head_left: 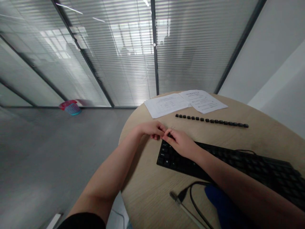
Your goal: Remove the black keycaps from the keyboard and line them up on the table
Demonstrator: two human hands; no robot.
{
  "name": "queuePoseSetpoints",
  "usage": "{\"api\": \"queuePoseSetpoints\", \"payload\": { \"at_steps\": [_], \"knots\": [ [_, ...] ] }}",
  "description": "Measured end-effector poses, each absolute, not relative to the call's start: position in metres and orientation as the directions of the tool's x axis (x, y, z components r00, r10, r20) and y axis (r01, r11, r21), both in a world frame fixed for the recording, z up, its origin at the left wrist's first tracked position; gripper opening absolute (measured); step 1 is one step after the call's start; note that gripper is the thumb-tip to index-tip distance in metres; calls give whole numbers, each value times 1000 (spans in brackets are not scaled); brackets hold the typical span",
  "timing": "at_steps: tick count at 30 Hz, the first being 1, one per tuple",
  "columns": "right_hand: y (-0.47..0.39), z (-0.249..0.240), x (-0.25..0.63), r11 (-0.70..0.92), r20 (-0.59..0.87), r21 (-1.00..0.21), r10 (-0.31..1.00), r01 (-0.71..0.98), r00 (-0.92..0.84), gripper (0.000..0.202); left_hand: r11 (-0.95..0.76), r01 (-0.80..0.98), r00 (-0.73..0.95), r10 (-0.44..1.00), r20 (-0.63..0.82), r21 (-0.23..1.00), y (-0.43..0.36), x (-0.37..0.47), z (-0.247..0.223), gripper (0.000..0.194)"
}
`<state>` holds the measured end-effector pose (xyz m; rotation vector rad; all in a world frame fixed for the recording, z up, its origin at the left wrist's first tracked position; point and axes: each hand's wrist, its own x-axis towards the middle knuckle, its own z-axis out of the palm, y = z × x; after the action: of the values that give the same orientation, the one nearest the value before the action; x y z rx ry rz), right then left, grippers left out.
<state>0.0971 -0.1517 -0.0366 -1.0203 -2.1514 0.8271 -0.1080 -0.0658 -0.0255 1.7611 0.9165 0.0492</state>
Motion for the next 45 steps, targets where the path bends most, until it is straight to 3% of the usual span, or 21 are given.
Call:
{"api": "queuePoseSetpoints", "payload": {
  "at_steps": [7, 14, 20, 26, 32, 39, 45],
  "knots": [
    [-155, -35, 94, 547, 273, -707, 796, 448, -541, 12, -89, 555, 690, 605, -398, 827, -67, -108, -25, 13],
    [-153, -45, 97, 469, 295, -810, 844, 352, -447, 21, -73, 545, 683, 616, -391, 835, -68, -110, -25, 20],
    [-150, -50, 99, 270, 217, -948, 936, 171, -277, 31, -59, 539, 671, 634, -385, 840, -68, -112, -28, 21],
    [-146, -55, 99, 284, 243, -947, 940, 150, -241, 34, -119, 444, 647, 728, -226, 888, -68, -115, -17, 29],
    [-139, -56, 97, 209, 200, -975, 973, 72, -114, 38, -234, 369, 687, 720, -95, 899, -75, -108, -10, 32],
    [-138, -57, 98, 251, 240, -956, 967, 154, -86, 35, -336, 457, 626, 780, -29, 823, -84, -102, -2, 21],
    [-139, -51, 99, 288, 290, -920, 956, 264, -32, 32, -291, 401, 622, 783, -24, 869, -76, -107, -6, 22]
  ]
}}
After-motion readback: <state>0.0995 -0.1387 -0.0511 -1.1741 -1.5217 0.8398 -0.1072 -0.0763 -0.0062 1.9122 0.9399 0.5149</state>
